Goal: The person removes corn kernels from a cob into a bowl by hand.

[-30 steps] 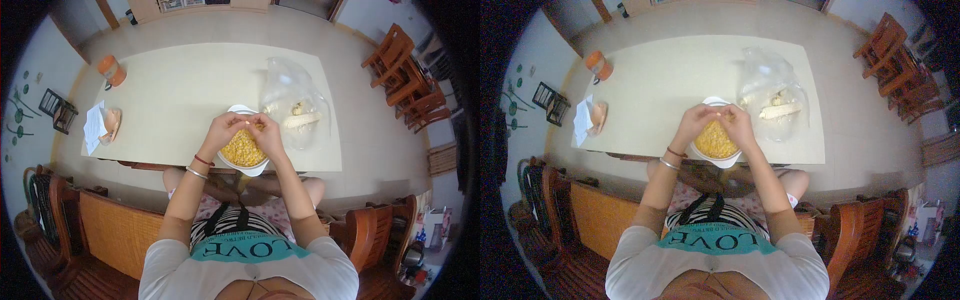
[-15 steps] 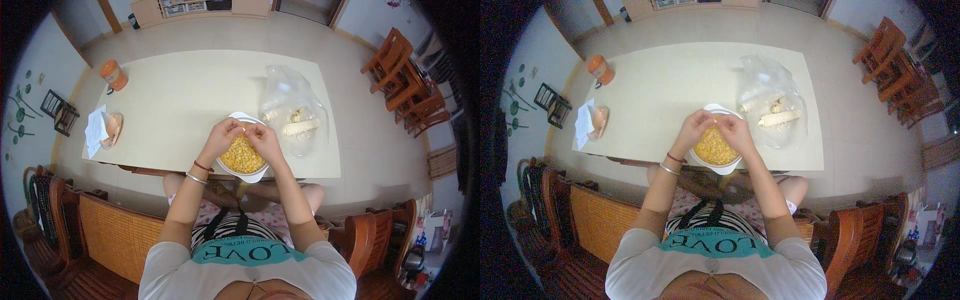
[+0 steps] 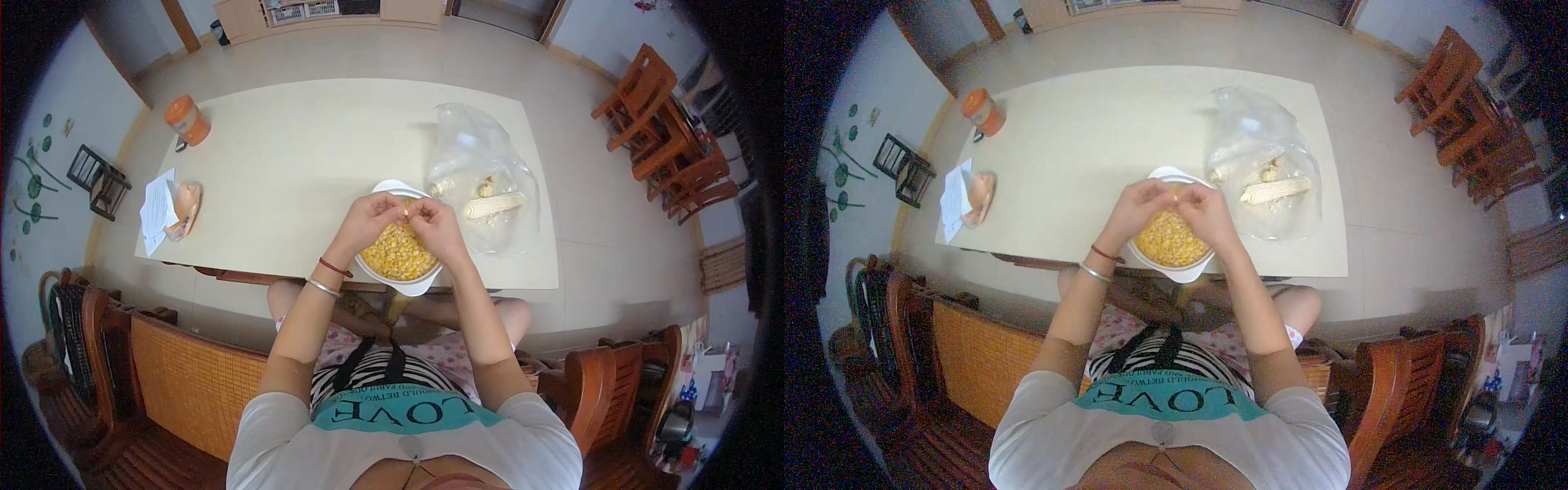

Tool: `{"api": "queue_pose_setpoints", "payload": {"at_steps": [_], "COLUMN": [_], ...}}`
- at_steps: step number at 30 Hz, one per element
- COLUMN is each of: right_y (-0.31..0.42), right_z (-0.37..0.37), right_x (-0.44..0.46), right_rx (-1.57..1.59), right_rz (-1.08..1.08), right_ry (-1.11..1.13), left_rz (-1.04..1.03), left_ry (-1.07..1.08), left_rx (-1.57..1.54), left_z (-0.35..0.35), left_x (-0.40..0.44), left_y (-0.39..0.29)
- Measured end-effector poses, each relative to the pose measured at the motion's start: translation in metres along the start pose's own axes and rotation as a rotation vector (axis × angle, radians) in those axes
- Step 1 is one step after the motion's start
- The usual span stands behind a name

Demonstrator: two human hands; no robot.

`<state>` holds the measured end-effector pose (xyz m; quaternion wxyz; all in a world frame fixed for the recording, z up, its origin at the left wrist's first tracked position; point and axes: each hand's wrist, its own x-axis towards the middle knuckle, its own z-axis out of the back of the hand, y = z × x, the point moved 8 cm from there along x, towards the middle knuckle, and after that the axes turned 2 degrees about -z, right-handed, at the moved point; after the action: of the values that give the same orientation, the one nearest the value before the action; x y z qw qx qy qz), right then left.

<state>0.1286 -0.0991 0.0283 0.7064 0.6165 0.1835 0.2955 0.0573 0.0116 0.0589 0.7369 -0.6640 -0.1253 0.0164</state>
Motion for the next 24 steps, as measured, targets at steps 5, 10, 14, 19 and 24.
{"api": "queue_pose_setpoints", "payload": {"at_steps": [5, 10, 14, 19, 24], "right_y": [0.004, -0.001, 0.009, 0.006, 0.008], "right_z": [0.002, -0.001, -0.002, -0.003, -0.003], "right_x": [-0.002, -0.001, -0.004, -0.004, -0.003], "right_rx": [0.005, 0.085, 0.134, 0.144, 0.109], "right_rz": [-0.018, -0.008, -0.014, -0.051, -0.033], "right_ry": [-0.015, 0.008, 0.031, 0.045, 0.065], "left_rz": [0.049, 0.035, 0.028, 0.022, 0.057], "left_ry": [-0.008, -0.021, -0.017, -0.007, -0.003], "left_rx": [-0.044, -0.035, -0.049, -0.074, -0.079], "left_z": [0.000, 0.000, 0.000, -0.001, -0.002], "left_x": [0.002, 0.003, 0.003, 0.003, 0.002], "left_y": [0.013, 0.008, 0.007, 0.007, 0.006]}}
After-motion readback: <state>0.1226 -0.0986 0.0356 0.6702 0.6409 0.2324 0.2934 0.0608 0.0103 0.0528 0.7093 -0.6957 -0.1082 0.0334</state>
